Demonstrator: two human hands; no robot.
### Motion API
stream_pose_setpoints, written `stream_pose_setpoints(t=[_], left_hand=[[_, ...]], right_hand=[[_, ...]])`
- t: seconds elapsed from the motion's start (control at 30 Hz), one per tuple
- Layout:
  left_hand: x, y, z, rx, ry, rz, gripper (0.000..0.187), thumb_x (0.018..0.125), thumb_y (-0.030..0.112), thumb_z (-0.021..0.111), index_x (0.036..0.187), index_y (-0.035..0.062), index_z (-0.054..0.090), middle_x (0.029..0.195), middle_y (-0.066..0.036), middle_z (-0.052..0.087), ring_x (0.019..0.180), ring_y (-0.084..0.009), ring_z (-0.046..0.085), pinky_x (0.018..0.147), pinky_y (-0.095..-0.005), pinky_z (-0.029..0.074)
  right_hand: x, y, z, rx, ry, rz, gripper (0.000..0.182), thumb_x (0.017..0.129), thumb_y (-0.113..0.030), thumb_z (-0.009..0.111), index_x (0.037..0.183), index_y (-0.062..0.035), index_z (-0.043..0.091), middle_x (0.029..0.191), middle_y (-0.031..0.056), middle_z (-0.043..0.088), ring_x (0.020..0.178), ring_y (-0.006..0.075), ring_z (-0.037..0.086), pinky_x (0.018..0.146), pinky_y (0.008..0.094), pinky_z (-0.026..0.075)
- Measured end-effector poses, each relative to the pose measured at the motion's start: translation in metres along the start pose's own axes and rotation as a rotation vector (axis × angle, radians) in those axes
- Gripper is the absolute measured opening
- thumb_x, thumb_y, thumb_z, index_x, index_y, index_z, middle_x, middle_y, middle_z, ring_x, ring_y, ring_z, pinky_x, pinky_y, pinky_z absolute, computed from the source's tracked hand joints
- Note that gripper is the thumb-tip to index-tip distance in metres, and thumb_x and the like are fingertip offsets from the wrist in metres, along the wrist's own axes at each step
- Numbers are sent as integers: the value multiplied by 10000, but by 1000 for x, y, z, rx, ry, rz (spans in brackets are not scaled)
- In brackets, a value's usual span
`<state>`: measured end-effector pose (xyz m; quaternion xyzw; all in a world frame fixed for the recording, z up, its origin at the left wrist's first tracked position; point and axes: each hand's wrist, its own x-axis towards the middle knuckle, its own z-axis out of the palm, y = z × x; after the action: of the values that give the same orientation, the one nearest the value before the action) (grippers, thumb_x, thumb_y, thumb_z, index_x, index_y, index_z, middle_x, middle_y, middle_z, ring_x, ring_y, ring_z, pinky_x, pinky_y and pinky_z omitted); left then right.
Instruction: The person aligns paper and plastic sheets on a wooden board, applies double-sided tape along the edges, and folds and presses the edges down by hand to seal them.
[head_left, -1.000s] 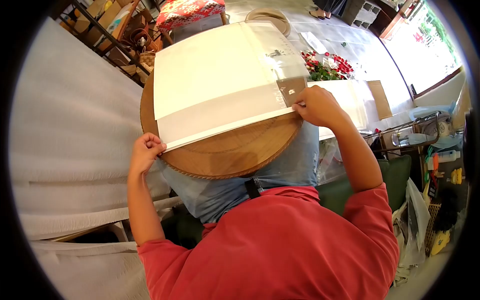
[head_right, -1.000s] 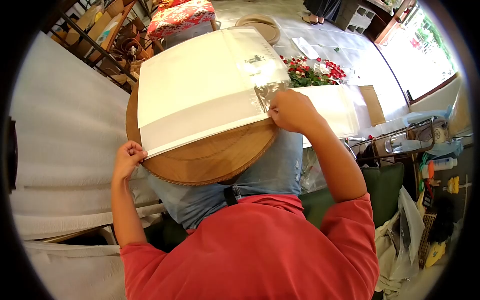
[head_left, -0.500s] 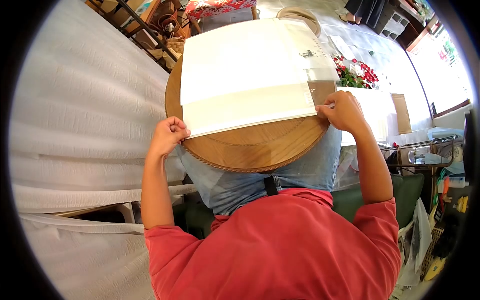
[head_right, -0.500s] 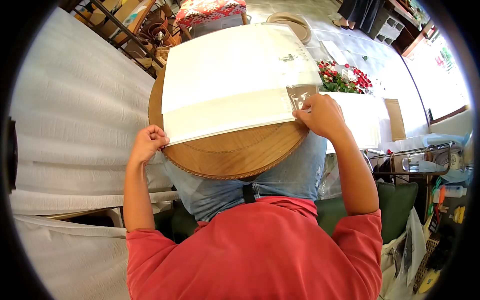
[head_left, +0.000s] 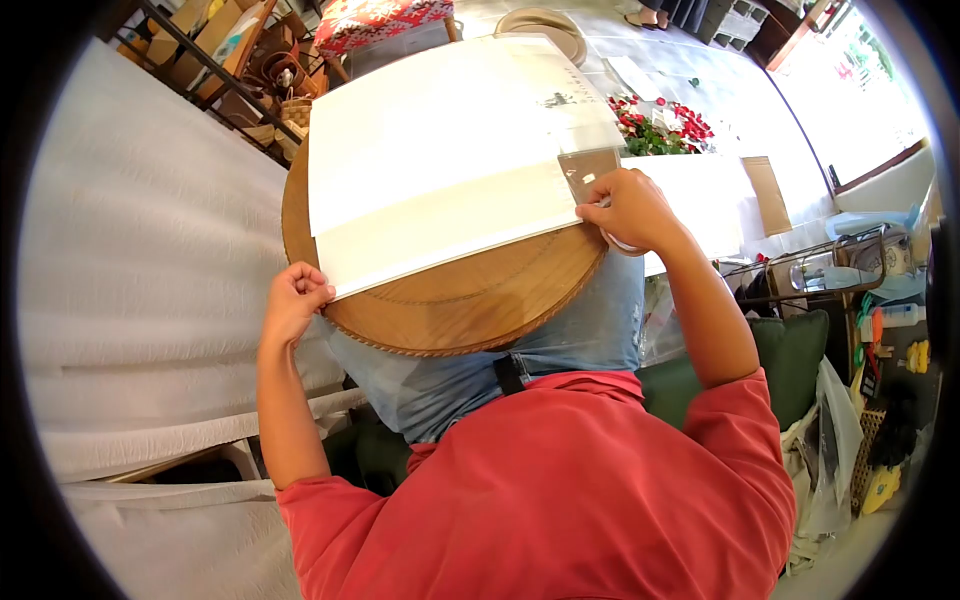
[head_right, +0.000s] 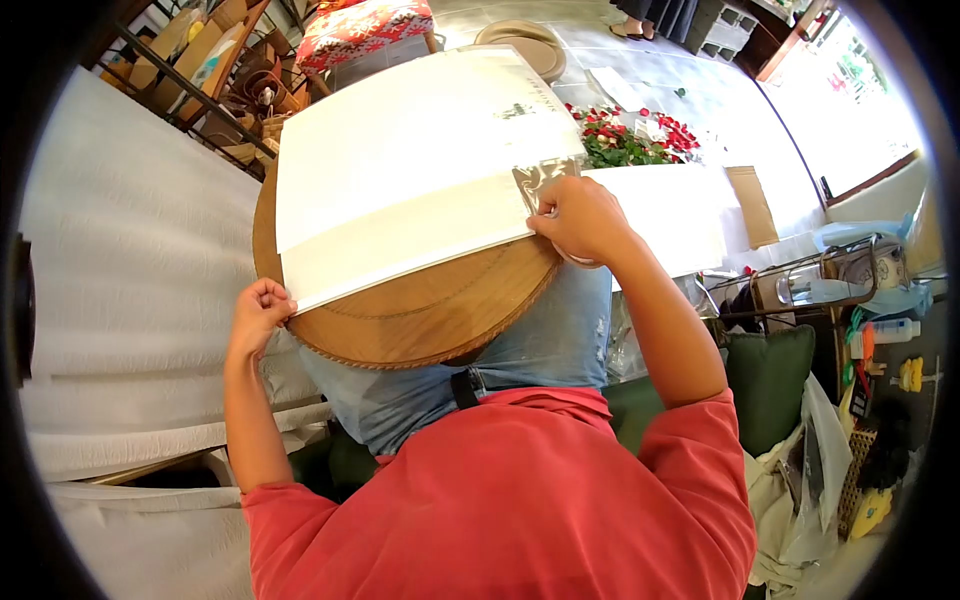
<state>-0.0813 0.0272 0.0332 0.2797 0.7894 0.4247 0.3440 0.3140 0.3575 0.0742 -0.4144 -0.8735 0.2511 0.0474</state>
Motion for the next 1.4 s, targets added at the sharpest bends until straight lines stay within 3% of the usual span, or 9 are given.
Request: stream_pose_setpoints(t=[0.17, 0.8, 0.87, 1.1, 1.17, 1.4], left_hand=[[-1, 1, 1, -17, 4, -5, 177, 864, -35, 776, 927, 58, 639, 742, 21, 628, 645, -75, 558, 607, -240, 458], [-1, 0, 1, 0, 6, 17, 182, 871, -39, 764, 925, 72, 632, 759, 14, 654, 656, -66, 573, 594, -232, 455], [-2, 2, 1, -2, 5, 16, 181, 870, -40, 764, 926, 71, 633, 759, 15, 652, 657, -67, 572, 593, -231, 455], [-4, 5, 2, -13, 4, 2, 184, 853, -53, 771, 930, 48, 638, 765, 6, 649, 667, -81, 582, 614, -242, 469], [-4, 2, 2, -28, -3, 4, 184, 853, -53, 771, 930, 46, 637, 765, 4, 652, 668, -81, 585, 615, -242, 470], [-5, 4, 4, -46, 0, 19, 200, 853, -61, 774, 928, 54, 628, 754, 15, 643, 647, -71, 560, 615, -236, 460]], right_hand=[[2, 4, 3, 31, 11, -6, 277, 831, -317, 830, 878, -44, 820, 865, 179, 777, 847, 345, 749, 819, 444, 580], [9, 8, 7, 64, -38, 5, 257, 795, -299, 812, 852, -49, 806, 861, 178, 777, 854, 347, 752, 816, 441, 587], [10, 12, 10, 47, -9, -23, 252, 808, -283, 814, 842, -33, 804, 803, 156, 763, 785, 300, 744, 779, 419, 582], [10, 6, 7, 43, -4, -26, 252, 803, -277, 809, 836, -28, 803, 809, 162, 765, 795, 306, 746, 787, 421, 584], [9, 3, 4, 43, -62, 16, 239, 801, -280, 795, 862, -49, 798, 883, 157, 778, 878, 338, 744, 830, 441, 586], [10, 0, 4, 20, -59, 20, 241, 799, -277, 804, 845, -40, 795, 879, 157, 775, 860, 338, 740, 830, 441, 584]])
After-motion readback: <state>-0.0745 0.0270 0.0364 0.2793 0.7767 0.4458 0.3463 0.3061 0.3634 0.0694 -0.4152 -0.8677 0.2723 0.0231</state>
